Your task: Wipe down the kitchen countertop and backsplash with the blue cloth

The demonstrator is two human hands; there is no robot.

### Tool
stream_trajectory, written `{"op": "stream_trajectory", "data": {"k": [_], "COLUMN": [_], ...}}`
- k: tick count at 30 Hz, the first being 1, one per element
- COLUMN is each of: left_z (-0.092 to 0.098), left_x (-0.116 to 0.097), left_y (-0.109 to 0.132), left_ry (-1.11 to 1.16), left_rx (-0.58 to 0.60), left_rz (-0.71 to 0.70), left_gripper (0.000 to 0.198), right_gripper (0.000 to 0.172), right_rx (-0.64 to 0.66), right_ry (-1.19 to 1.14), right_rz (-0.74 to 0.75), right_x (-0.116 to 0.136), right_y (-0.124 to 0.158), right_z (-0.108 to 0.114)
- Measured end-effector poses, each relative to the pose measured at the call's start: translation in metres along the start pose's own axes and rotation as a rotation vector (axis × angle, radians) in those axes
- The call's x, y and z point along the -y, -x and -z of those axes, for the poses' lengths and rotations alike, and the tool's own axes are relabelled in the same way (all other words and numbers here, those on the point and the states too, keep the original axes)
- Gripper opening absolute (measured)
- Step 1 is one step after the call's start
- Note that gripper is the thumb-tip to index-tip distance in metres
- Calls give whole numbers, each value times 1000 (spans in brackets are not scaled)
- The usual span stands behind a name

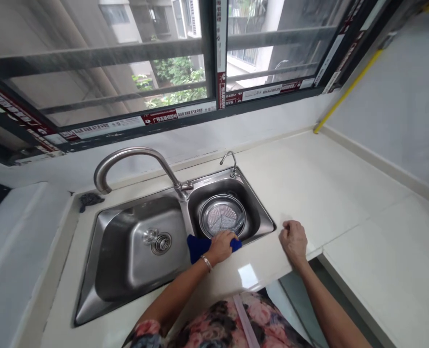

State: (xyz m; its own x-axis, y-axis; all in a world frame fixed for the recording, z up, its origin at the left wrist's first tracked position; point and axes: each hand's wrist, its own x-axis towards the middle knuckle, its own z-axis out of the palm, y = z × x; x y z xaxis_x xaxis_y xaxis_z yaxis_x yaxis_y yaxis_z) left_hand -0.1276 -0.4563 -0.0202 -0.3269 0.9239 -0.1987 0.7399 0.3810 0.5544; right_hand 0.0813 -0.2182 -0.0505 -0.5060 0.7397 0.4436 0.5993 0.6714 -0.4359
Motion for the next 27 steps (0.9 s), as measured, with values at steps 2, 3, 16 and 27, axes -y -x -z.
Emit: {"op": "stream_trajectory", "data": {"k": [2,3,16,27], "left_z": [-4,-5,3,41], "left_x": [-14,-18,-12,26], "left_y": [-7,-8,66,126], "left_ry": [21,31,-15,-32], "left_rx": [-34,-50,-74,117], "left_rz": [-18,-31,-163,-180], "left_gripper": [51,54,50,49], "right_gripper": [20,20,19,19], "right_rx": [-6,-8,-29,-32], "right_ry": [-2,-2,-34,-101], "right_rz": [-5,-10,-19,-50], "right_x": [2,2,3,3], "right_y": [-1,-1,-2,-3], "right_z": [0,0,-2,-1]}}
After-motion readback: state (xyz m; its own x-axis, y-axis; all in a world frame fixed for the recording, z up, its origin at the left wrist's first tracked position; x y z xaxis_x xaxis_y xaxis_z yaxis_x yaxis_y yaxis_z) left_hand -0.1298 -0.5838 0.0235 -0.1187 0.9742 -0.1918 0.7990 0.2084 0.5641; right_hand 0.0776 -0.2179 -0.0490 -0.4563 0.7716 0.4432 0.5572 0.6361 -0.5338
